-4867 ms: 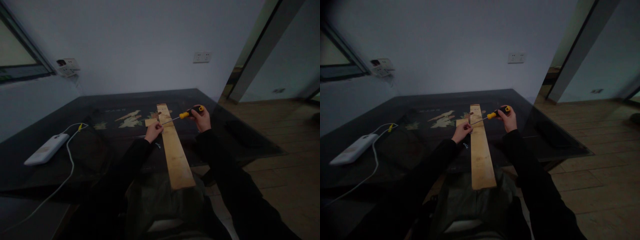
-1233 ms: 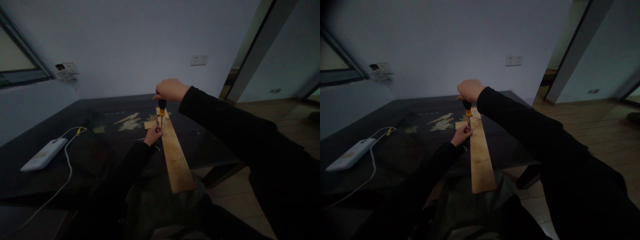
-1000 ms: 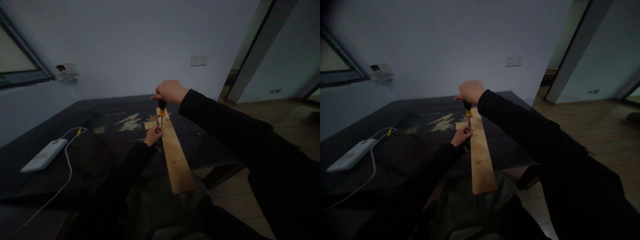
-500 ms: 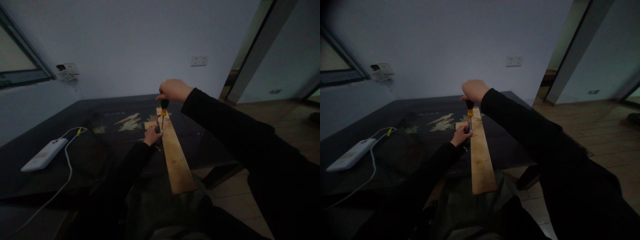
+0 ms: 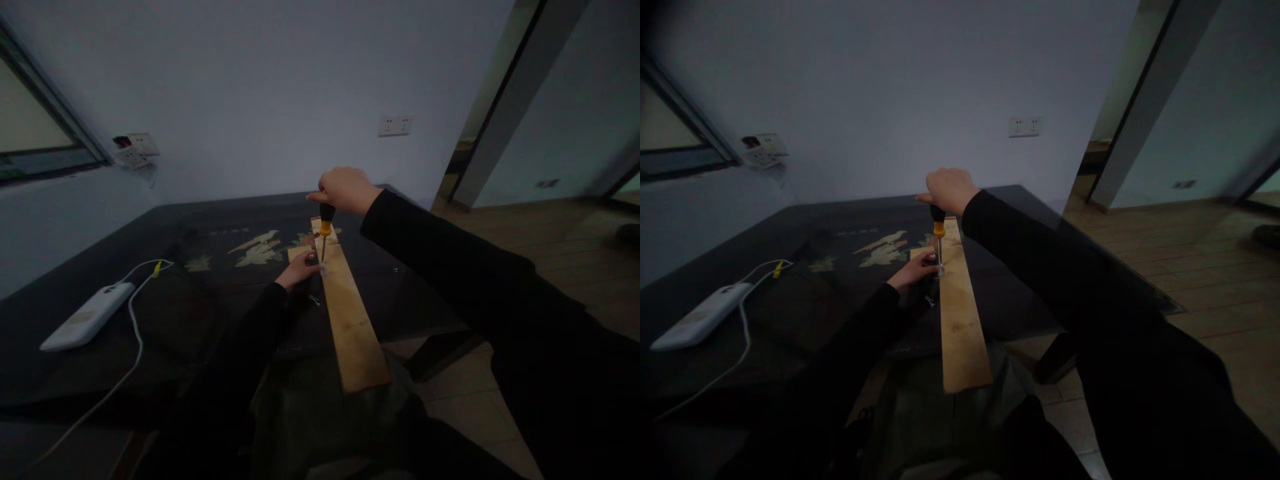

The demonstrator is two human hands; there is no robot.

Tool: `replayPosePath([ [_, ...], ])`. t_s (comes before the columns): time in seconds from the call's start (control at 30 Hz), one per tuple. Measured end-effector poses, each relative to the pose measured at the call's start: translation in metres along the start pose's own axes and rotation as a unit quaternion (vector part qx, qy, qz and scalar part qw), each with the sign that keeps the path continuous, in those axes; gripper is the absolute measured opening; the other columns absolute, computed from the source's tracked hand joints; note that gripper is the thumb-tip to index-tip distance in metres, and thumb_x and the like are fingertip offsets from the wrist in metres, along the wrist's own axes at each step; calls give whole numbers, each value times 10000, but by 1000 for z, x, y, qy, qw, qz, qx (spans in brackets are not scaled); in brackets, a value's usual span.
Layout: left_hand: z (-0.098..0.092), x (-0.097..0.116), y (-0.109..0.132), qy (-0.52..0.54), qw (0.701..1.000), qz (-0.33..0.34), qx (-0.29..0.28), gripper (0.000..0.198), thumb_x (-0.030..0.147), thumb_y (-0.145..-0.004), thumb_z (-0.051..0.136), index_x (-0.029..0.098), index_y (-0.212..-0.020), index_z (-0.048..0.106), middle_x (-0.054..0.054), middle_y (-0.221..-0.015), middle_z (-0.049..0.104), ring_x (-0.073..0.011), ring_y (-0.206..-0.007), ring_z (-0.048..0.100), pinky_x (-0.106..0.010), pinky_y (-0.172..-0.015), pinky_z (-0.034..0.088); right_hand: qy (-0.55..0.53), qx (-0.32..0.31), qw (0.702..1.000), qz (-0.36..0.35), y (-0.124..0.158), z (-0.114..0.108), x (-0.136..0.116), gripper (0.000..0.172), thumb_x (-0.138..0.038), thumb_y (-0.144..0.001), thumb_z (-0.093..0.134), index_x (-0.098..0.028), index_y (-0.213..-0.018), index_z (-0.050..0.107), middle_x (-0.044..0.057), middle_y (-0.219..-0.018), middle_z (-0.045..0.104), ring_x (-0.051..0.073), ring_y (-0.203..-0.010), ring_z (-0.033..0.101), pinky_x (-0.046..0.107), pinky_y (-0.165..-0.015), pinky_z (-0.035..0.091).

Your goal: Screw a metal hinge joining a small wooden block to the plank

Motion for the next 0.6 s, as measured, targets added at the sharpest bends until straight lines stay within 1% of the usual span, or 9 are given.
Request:
replayPosePath([
  [0.07,-4,0,-8,-15,1000,0,6,444,184,-683,679,140,-1122,629,-87,-1018,675,-197,-938,625,-306,-872,462,0,-1,1000,-2,1,0,0,570,-567,-894,405,-119,-1124,672,178,-1001,677,263,-931,609,342,-751,404],
  [0.17,-4,2,-24,-102,995,-7,20,366,184,-736,615,121,-1095,638,-78,-918,684,-190,-845,639,-302,-817,484,-1,-1,1000,-4,1,-1,-1,565,-569,-896,405,-123,-1117,673,176,-999,680,259,-922,614,336,-743,409],
  [0.27,-1,5,-39,-195,980,2,41,292,213,-763,595,129,-1035,658,-73,-866,684,-195,-818,636,-299,-803,487,-2,2,1000,-2,1,0,0,561,-568,-894,413,-120,-1107,674,176,-988,681,258,-918,615,333,-740,410],
  [0.33,2,7,-46,-231,972,14,49,235,212,-768,587,137,-975,669,-75,-875,685,-193,-827,635,-283,-806,482,-3,4,1000,-1,0,0,0,563,-567,-892,418,-116,-1118,667,173,-976,683,257,-916,615,332,-741,410],
  [0.47,5,12,-52,-231,972,20,38,182,164,-748,578,150,-906,666,-67,-863,682,-191,-842,630,-258,-805,467,-6,12,1000,-4,1,1,1,554,-558,-888,427,-118,-1126,667,172,-966,685,262,-917,616,330,-736,413],
  [0.53,6,16,-55,-215,976,11,28,190,149,-721,599,150,-899,665,-68,-818,676,-205,-827,633,-264,-786,467,-6,14,1000,-6,1,1,1,546,-556,-883,437,-125,-1126,669,173,-968,686,264,-919,616,331,-735,415],
  [0.6,6,21,-59,-192,981,10,26,173,138,-679,636,145,-850,667,-74,-759,665,-230,-825,641,-272,-772,468,-7,16,1000,-6,2,0,1,541,-554,-881,441,-130,-1125,672,173,-972,686,266,-919,617,333,-736,416],
])
Point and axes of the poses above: each hand's wrist, its own y-axis away from the middle knuckle, its own z-axis out of the palm, x = y × z, the point moved 4 cm from there along -y, towards the middle knuckle
